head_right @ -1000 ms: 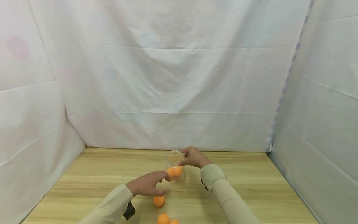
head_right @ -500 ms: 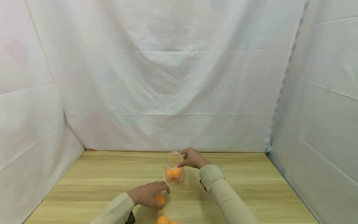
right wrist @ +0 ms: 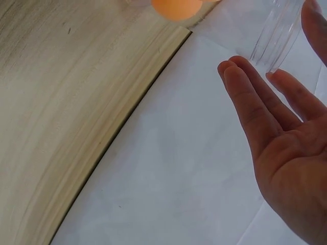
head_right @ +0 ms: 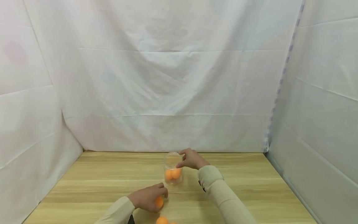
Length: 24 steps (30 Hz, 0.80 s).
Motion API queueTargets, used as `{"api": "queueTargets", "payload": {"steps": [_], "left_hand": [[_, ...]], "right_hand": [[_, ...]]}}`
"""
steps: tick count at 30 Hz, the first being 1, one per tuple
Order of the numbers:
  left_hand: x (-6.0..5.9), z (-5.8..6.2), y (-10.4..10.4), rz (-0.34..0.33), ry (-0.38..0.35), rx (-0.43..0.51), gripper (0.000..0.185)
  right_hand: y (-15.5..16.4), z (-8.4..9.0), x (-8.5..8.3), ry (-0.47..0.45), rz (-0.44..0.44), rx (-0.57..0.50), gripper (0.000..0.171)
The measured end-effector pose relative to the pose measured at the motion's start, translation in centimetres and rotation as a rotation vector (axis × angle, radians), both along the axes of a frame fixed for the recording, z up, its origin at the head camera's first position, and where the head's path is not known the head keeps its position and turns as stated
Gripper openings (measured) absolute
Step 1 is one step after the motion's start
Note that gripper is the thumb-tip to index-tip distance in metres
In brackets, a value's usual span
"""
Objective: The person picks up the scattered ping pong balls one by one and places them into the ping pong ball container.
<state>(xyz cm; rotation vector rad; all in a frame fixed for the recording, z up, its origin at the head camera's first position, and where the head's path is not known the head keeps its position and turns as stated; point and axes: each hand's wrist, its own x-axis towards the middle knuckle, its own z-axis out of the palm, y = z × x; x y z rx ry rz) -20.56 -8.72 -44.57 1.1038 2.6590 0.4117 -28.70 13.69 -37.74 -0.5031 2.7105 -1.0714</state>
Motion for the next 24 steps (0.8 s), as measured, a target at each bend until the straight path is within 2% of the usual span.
{"api": "queueTargets", "payload": {"steps": [5, 11, 18, 24], "left_hand": [[-0.4, -0.2, -0.3, -0.001, -0.018, 0.000, 0.028], [-0.5, 0.0, -0.5, -0.017, -0.022, 0.024, 0.025], [-1.1, 1.1, -0.5, -0.012, 0.032, -0.001, 0.025], [-1.5, 2.6, -0.6, 0.016, 0.016, -0.002, 0.025]], "right_hand": [[-0.3, 0.1, -0.1, 0.001, 0.002, -0.002, 0.063], [-0.4, 0.2, -0.1, -0.005, 0.001, 0.006, 0.063], [-0.3, 0.1, -0.2, -0.011, -0.011, 0.006, 0.064], [-0.1, 0.2, -0.2, -0.007, -0.008, 0.004, 0.063]]}}
